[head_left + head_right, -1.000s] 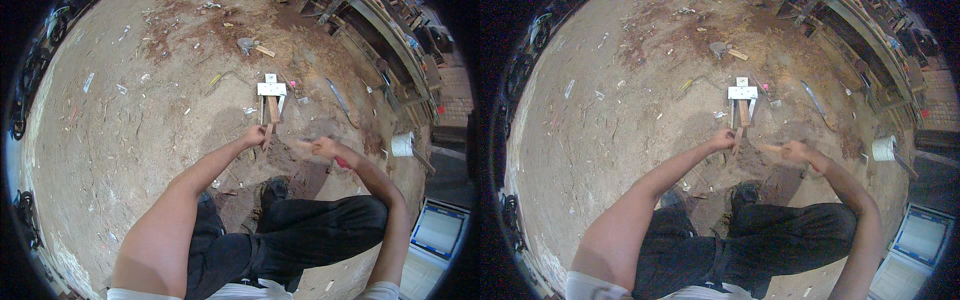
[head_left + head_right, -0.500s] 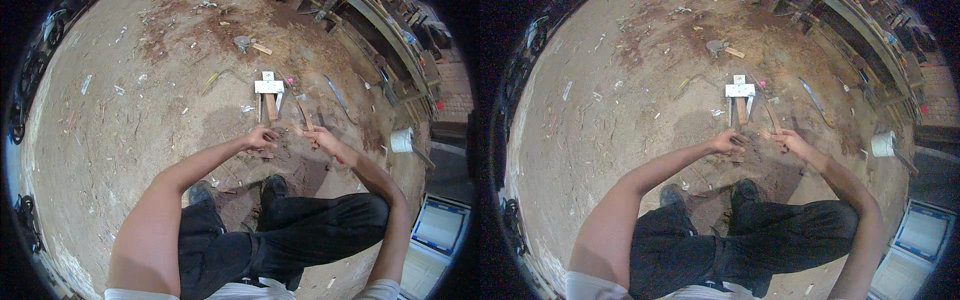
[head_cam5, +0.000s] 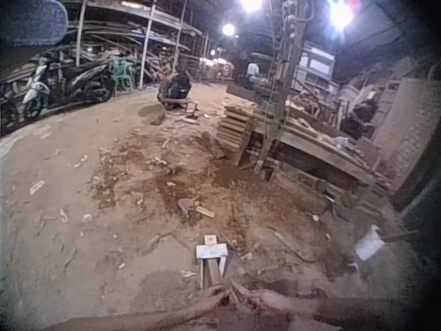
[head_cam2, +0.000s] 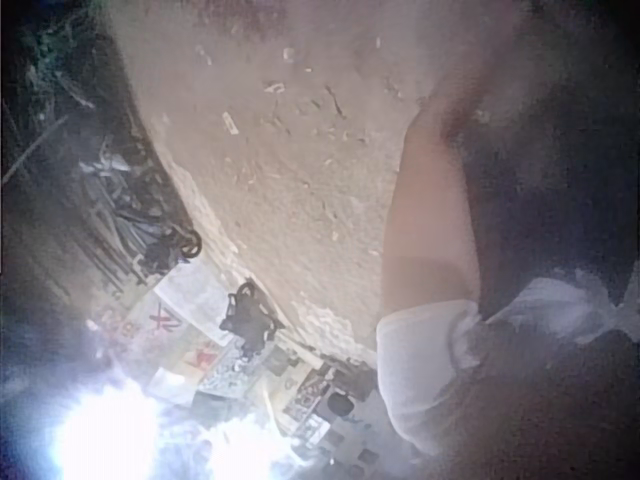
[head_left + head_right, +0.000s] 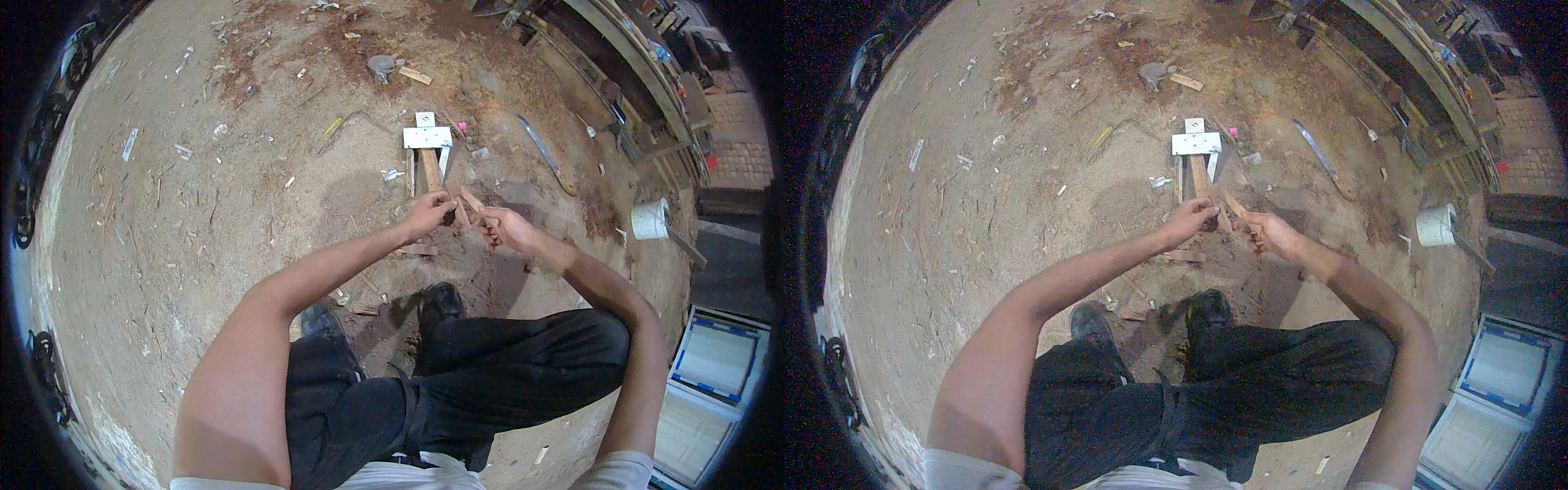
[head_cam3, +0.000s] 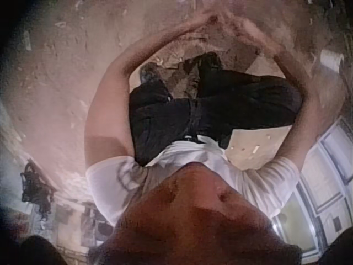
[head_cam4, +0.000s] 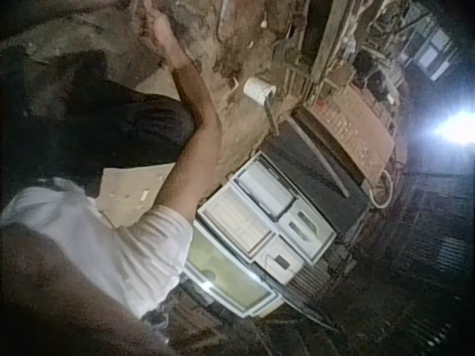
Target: The person handles a small articulated wooden figure, then positions a wooden piece on a makeshift anvil and uses a hand saw and a mallet to carve into it.
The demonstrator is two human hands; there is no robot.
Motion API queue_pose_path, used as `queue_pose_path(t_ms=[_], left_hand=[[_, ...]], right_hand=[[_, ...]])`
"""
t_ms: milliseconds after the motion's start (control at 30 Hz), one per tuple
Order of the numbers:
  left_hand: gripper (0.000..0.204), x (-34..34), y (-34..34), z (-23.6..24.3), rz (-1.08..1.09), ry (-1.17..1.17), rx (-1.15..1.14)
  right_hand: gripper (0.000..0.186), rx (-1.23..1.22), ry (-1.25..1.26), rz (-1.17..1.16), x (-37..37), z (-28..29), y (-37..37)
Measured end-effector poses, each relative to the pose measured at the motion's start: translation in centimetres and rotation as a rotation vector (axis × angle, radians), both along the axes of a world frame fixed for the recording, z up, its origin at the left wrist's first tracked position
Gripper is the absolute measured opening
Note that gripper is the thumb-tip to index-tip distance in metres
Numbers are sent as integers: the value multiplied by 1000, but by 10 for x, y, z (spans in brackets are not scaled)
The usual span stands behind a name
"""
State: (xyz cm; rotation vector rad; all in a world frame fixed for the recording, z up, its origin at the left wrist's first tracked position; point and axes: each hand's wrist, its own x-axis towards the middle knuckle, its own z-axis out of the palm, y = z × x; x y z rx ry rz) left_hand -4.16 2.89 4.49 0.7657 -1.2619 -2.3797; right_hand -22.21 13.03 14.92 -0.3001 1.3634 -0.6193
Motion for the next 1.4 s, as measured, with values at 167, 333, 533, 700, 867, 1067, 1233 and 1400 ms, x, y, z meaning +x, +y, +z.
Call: queue_pose_path(t_ms=[167, 333, 533, 700, 867, 1067, 1233, 1400], left_hand=[[23, 4, -11, 5, -90, -58, -114], [22, 6, -19, -1, -112, -1, -139], [19, 2, -18, 0, -65, -52, -70], [19, 1, -19, -4, -127, -137, -12], [21, 9, -19, -3, -178, -230, 161], [20, 13, -13, -10, -157, -281, 71], [27, 18, -16, -32, -165, -303, 6], [29, 23, -16, -48, -121, -430, -205]], right_hand=[[27, -81, 48, -12, 4, 5, 3], [23, -193, 176, 84, 3, -5, 5], [21, -154, 21, -6, 1, -11, 4], [12, -145, -35, -7, 0, -10, 2], [17, -117, -115, -81, 3, 2, 1], [30, -75, 21, -87, -4, -9, 9], [30, -82, 124, -18, -9, -25, 9], [25, -114, 259, 86, 1, -14, 9]])
